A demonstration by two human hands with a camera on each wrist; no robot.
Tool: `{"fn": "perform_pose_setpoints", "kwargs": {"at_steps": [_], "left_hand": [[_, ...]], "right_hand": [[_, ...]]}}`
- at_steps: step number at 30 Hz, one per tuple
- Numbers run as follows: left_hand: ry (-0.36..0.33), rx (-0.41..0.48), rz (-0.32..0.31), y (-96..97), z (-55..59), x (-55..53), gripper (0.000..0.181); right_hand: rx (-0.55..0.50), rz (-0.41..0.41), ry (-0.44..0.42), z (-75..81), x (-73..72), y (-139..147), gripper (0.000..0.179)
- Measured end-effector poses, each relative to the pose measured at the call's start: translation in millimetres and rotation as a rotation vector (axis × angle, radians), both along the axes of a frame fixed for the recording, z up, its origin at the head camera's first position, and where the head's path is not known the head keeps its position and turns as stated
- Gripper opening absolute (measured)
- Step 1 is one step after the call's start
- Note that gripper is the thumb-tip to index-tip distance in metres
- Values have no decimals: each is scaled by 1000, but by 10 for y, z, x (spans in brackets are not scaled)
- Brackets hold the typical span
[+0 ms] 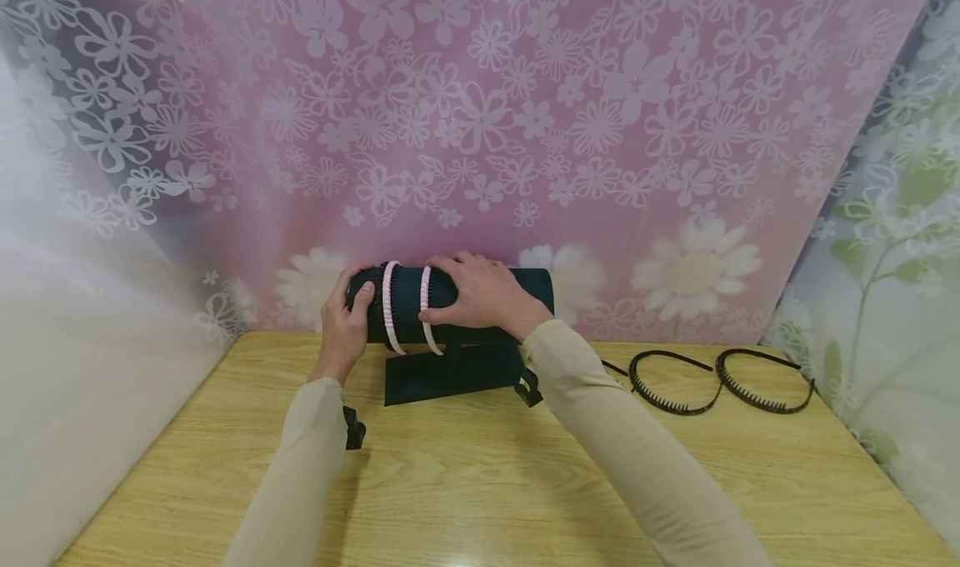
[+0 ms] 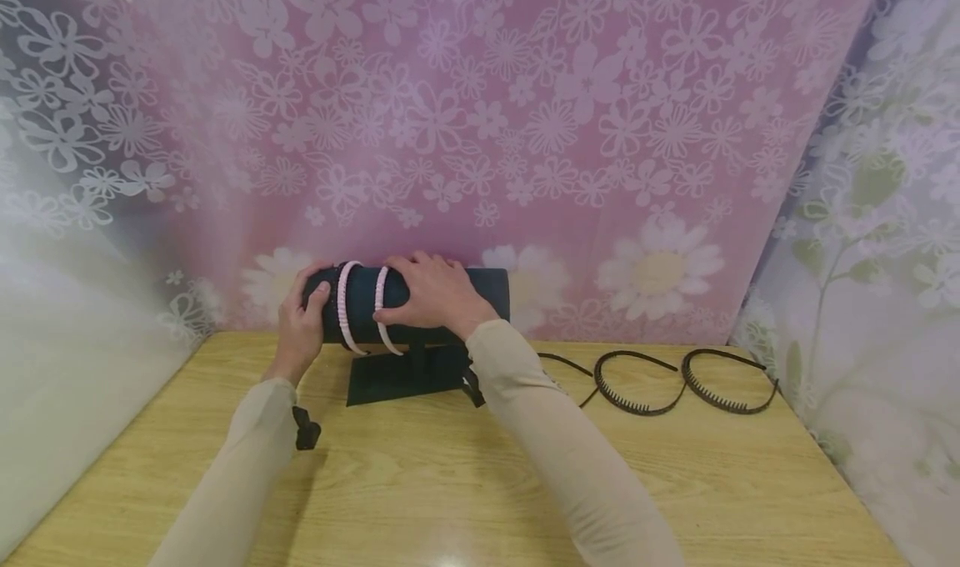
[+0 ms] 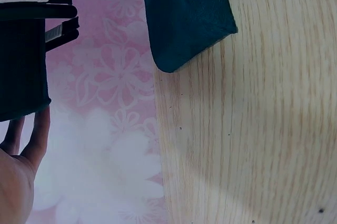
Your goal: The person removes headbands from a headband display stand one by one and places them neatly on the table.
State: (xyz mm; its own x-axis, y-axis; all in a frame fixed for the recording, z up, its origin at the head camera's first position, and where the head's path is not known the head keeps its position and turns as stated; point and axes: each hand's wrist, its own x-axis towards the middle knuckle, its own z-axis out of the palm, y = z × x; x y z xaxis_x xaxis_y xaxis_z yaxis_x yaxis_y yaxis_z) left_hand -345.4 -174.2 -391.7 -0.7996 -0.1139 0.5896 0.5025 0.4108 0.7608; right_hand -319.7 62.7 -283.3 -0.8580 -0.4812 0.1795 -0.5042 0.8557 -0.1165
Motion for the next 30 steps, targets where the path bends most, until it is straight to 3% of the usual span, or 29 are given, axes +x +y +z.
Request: {"fn": "perform_pose_setpoints", "kwargs": {"at_steps": [30], "left_hand": [[17,5,-5,3,8,2,43]], "right_hand": [[28,-17,13,16,48,136,87]]}}
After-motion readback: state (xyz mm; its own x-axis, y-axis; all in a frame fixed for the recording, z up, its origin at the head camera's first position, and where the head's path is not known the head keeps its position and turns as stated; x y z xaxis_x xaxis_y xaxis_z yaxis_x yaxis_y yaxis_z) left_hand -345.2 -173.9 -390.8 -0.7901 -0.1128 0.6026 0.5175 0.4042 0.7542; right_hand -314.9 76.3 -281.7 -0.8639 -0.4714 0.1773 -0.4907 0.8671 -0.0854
